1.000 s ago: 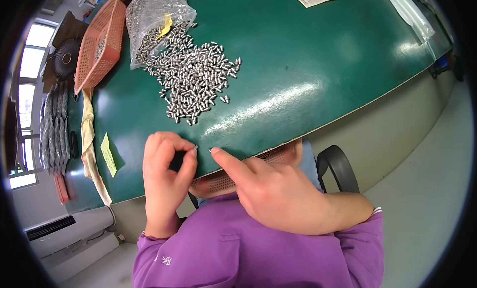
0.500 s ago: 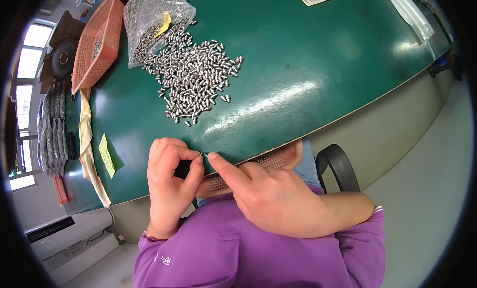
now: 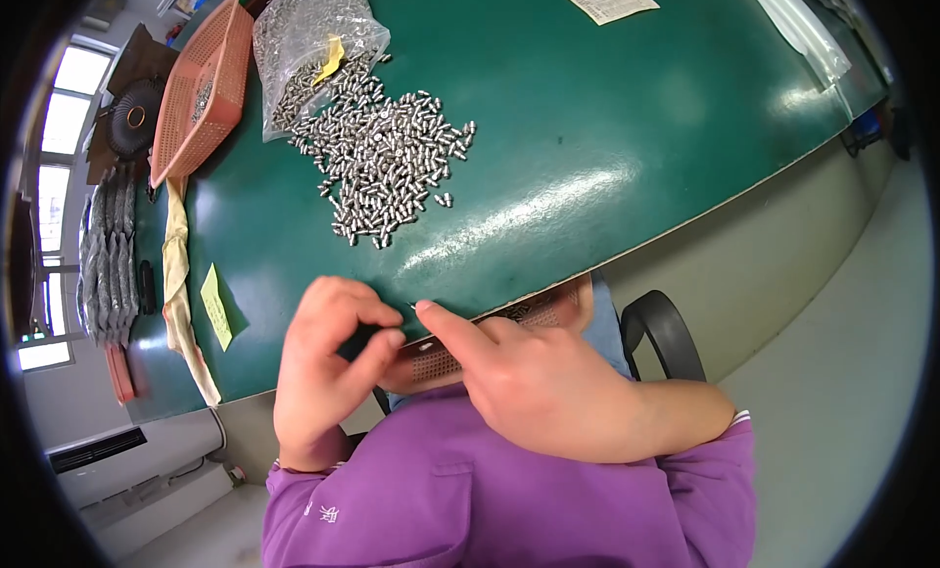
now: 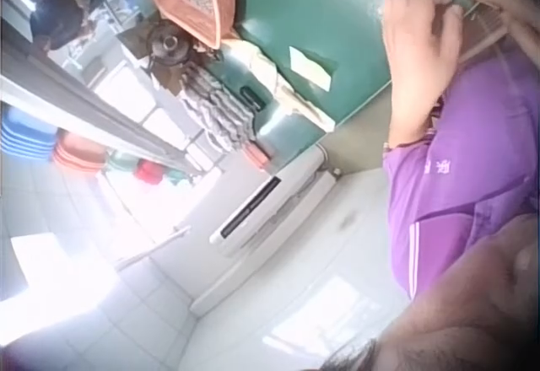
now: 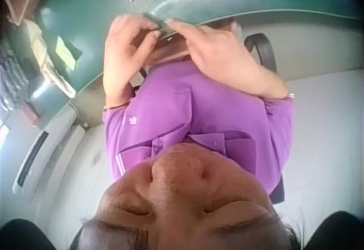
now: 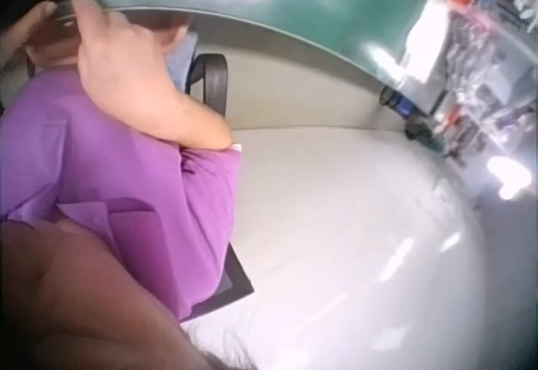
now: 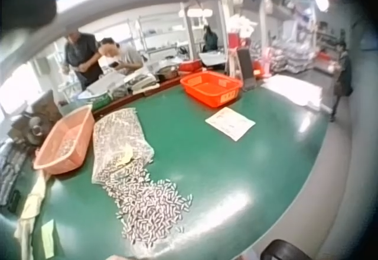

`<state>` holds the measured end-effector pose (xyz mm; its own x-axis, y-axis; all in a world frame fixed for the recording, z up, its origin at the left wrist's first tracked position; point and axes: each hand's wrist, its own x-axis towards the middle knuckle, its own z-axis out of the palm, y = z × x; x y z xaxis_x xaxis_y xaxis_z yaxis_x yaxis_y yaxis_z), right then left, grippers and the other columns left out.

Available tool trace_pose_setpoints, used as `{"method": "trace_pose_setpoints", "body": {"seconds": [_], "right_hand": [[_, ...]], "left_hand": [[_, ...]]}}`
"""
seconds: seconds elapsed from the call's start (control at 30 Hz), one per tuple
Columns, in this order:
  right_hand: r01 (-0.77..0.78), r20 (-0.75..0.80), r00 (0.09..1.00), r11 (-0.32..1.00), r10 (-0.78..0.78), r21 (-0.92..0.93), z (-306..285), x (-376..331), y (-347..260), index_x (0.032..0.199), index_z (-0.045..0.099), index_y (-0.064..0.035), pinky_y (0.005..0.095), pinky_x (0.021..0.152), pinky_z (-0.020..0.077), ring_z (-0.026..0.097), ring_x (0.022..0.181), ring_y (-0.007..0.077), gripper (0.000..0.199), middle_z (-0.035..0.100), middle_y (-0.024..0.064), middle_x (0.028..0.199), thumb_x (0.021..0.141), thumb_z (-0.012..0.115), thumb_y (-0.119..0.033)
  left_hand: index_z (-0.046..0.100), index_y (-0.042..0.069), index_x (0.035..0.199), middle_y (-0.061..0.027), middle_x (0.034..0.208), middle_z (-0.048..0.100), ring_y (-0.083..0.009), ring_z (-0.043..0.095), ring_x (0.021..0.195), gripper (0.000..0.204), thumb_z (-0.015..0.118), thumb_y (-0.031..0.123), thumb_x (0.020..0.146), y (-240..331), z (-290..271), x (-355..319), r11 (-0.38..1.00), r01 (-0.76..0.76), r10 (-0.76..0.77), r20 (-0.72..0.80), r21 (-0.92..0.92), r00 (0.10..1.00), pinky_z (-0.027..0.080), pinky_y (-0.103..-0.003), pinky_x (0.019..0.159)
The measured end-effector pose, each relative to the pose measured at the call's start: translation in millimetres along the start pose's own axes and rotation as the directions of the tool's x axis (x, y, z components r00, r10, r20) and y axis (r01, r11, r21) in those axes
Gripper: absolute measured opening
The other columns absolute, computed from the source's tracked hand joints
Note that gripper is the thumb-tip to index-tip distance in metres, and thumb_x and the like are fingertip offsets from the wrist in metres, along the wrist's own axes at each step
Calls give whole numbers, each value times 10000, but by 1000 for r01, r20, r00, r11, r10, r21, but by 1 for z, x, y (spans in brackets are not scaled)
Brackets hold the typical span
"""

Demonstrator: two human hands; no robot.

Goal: Processing small metal components using a utility knife to scrape or trim them on a workbench.

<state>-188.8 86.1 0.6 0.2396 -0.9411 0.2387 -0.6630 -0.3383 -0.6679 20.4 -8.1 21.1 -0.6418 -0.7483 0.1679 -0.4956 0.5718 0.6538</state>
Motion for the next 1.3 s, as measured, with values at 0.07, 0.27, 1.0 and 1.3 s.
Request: {"method": "trace_pose_setpoints", "body": {"seconds": [0.07,0.27,1.0,1.3], "right_hand": [[-63,21,998,998,63,2,-4,0,-6,1394,573,-46,362,664,567,672,679,263,582,663,109,862,818,643,-5],[-62,-1,998,998,62,-15,-3,0,-3,1380,585,-51,360,665,568,669,678,256,572,666,97,860,814,648,-3],[28,2,1000,985,-28,-168,6,1,-3,1383,562,42,290,559,548,641,606,179,600,594,82,810,805,684,-65],[40,60,998,994,-34,-101,1,7,-3,1398,549,38,309,550,544,642,574,201,616,573,90,767,805,680,-67]], "left_hand": [[681,60,962,-90,948,633,-296,601,904,182,732,3,797,-7,5,8,991,8,14,-168,135,986,488,-402,790],[674,55,932,-83,921,606,-290,581,865,142,696,-22,815,-20,17,29,934,0,99,-258,358,961,477,-400,767],[622,58,833,-92,885,594,-290,565,831,178,765,-4,746,-8,19,0,995,38,-25,-145,89,989,463,-391,730],[621,55,810,-87,859,601,-290,574,828,174,765,-18,745,-9,19,2,998,27,-18,-148,59,989,464,-390,728]]}}
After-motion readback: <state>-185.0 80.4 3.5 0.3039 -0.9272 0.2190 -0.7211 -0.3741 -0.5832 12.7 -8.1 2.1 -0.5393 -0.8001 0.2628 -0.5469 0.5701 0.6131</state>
